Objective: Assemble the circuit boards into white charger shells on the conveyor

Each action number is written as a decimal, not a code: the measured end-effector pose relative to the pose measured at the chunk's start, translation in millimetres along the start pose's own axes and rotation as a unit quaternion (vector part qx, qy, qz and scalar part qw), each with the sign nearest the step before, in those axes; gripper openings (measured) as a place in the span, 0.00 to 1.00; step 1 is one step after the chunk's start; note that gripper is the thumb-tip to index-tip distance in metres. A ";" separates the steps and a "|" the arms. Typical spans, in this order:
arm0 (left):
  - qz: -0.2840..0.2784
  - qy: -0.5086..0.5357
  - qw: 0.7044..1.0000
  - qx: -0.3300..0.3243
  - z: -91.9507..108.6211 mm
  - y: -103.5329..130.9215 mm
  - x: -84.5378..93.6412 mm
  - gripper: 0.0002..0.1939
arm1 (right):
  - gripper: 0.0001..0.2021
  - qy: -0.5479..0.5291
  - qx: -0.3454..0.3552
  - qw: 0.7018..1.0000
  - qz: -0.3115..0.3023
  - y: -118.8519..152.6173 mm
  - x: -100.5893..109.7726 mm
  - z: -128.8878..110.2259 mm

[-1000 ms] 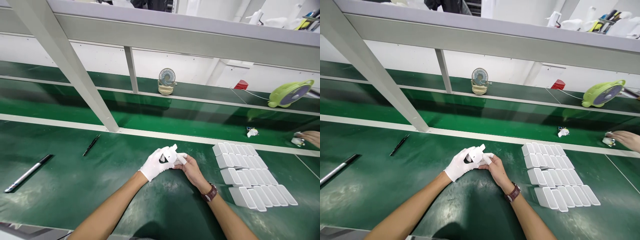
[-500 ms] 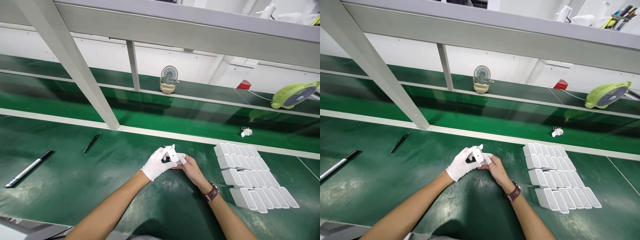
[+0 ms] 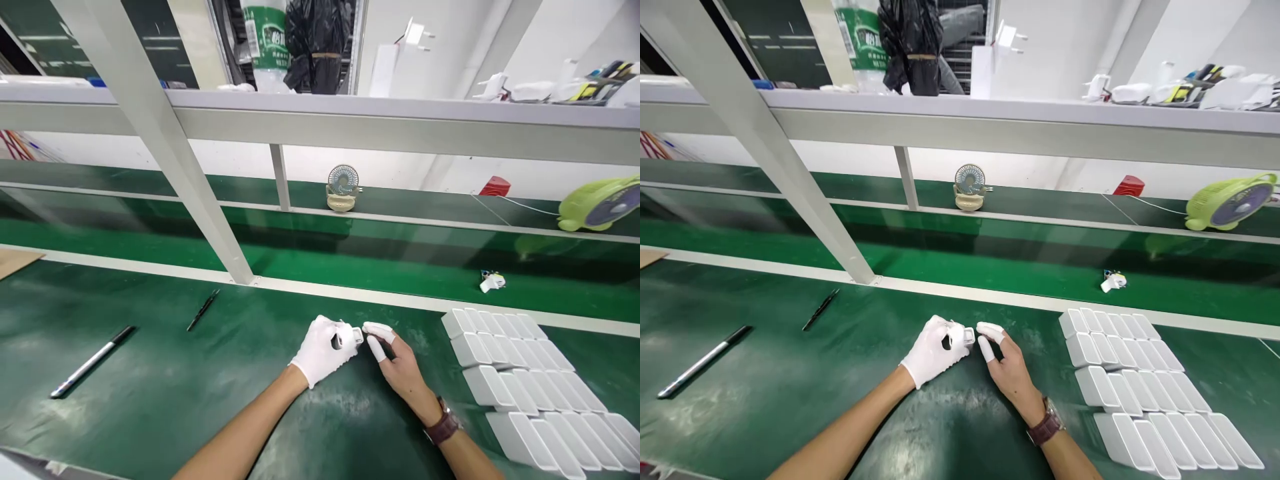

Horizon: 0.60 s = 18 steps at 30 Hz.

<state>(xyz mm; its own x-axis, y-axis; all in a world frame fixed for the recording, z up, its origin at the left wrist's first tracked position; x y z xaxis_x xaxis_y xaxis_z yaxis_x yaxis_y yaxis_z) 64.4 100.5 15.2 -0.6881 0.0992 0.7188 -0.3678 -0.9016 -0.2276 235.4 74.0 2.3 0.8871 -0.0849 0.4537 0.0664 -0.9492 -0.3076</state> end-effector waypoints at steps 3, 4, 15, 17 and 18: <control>0.012 0.052 0.998 0.039 -5.5 0.1 1.6 0.08 | 0.16 0.091 0.035 0.995 -0.002 1.9 -3.2 0.1; 0.014 0.071 0.996 0.047 -7.3 0.3 1.2 0.08 | 0.16 0.121 0.051 0.991 -0.013 3.4 -7.3 -0.6; 0.068 0.221 0.968 0.097 -21.3 -6.9 0.1 0.15 | 0.18 0.263 0.173 0.948 -0.054 18.7 -28.3 -14.6; 0.092 0.199 0.967 0.128 -32.0 -19.9 13.8 0.17 | 0.18 0.260 0.180 0.948 -0.046 19.1 -27.3 -16.7; 0.110 0.170 0.968 0.147 -39.3 -28.2 24.9 0.18 | 0.18 0.258 0.183 0.948 -0.043 19.5 -27.1 -17.5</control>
<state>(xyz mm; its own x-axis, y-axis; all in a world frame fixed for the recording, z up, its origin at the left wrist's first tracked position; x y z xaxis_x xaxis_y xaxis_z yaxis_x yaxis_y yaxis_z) 32.9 144.9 13.7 -0.9142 -0.0203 0.4046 -0.0300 -0.9926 -0.1176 204.6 52.5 -1.4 0.5365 -0.2384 0.8095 0.3659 -0.7987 -0.4777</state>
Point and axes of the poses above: each hand's wrist, its own y-axis away from the middle knuckle, its own x-axis out of the back of the hand, z = x × y, the point moved 9 cm from there along -y, towards the middle knuckle, and after that the axes turned 9 degrees about -x, right-handed, at the moved point
